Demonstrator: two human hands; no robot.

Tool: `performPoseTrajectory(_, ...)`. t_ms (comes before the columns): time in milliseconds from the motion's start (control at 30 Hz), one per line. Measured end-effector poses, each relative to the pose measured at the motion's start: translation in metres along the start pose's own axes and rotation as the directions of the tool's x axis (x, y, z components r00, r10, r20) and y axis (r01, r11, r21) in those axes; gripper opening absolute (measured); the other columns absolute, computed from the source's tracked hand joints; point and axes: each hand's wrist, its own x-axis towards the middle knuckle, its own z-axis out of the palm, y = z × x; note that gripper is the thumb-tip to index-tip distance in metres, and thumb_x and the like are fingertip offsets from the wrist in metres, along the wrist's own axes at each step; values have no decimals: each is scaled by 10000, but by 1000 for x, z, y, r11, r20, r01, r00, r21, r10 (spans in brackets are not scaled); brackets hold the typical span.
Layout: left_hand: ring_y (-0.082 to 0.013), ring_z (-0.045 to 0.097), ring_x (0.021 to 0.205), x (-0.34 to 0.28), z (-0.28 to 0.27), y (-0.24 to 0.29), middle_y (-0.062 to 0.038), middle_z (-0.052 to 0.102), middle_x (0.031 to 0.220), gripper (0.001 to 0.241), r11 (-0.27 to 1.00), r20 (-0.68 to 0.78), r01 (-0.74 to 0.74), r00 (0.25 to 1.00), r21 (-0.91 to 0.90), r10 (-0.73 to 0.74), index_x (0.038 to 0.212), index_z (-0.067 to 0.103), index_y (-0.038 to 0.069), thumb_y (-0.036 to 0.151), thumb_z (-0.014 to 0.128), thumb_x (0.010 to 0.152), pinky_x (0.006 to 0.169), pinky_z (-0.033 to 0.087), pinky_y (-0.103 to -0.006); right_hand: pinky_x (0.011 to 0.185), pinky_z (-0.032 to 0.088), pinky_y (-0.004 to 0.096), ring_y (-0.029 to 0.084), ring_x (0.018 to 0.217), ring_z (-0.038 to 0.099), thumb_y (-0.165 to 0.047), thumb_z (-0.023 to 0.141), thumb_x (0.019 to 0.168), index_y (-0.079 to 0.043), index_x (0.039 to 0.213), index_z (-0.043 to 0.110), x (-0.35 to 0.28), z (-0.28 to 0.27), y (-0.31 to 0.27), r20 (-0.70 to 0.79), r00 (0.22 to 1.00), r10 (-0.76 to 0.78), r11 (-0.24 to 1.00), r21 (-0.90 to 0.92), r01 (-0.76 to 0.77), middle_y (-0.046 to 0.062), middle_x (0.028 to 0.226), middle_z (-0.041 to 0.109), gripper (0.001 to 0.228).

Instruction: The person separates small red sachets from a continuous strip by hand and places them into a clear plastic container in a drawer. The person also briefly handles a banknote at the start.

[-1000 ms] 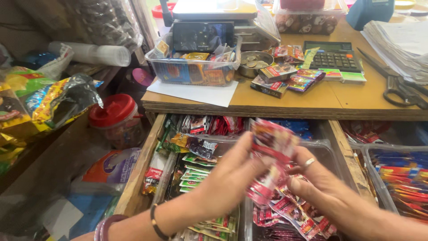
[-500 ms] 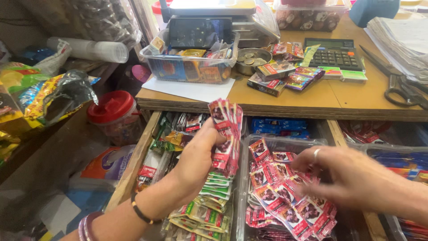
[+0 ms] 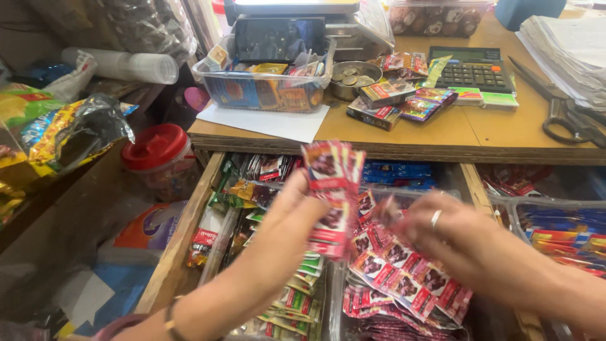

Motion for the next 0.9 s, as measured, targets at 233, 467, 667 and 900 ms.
performPoseTrajectory(233, -128, 646, 959, 5, 45, -30, -55, 664, 1110, 291, 973, 39, 161, 987, -166, -157, 1250, 512, 110, 112, 484, 961, 875, 544, -336, 729, 582, 356, 135, 834, 707, -76, 705, 945, 20, 1113, 726, -3, 2, -16, -110, 928, 357, 728, 655, -202, 74, 952, 820, 195)
performPoseTrajectory(467, -129, 643, 1085, 7, 39, -45, -78, 658, 1230, 374, 991, 137, 77, 989, -112, -61, 1364, 520, 59, 101, 467, 996, 953, 534, -317, 771, 576, 320, 92, 831, 663, -191, 619, 998, -22, 1219, 749, -7, 7, -24, 27, 964, 265, 713, 668, -215, 19, 967, 795, 307)
performPoseTrajectory(667, -129, 625, 1094, 9, 35, -51, -49, 645, 1229, 376, 988, 148, 134, 982, -77, -122, 1366, 525, 107, 121, 457, 997, 962, 521, -331, 749, 604, 292, 81, 810, 699, -175, 651, 988, -23, 1267, 716, -10, 23, -15, 49, 990, 134, 692, 711, -129, 6, 965, 771, 324)
performPoseTrajectory(900, -129, 607, 1018, 12, 33, -41, -16, 643, 1178, 412, 989, 44, 101, 994, -106, -97, 1354, 535, 216, 113, 466, 962, 901, 512, -345, 653, 576, 290, 99, 765, 669, -101, 777, 919, 2, 1109, 749, 3, -2, -13, 11, 968, 252, 772, 601, -208, 68, 901, 778, 218)
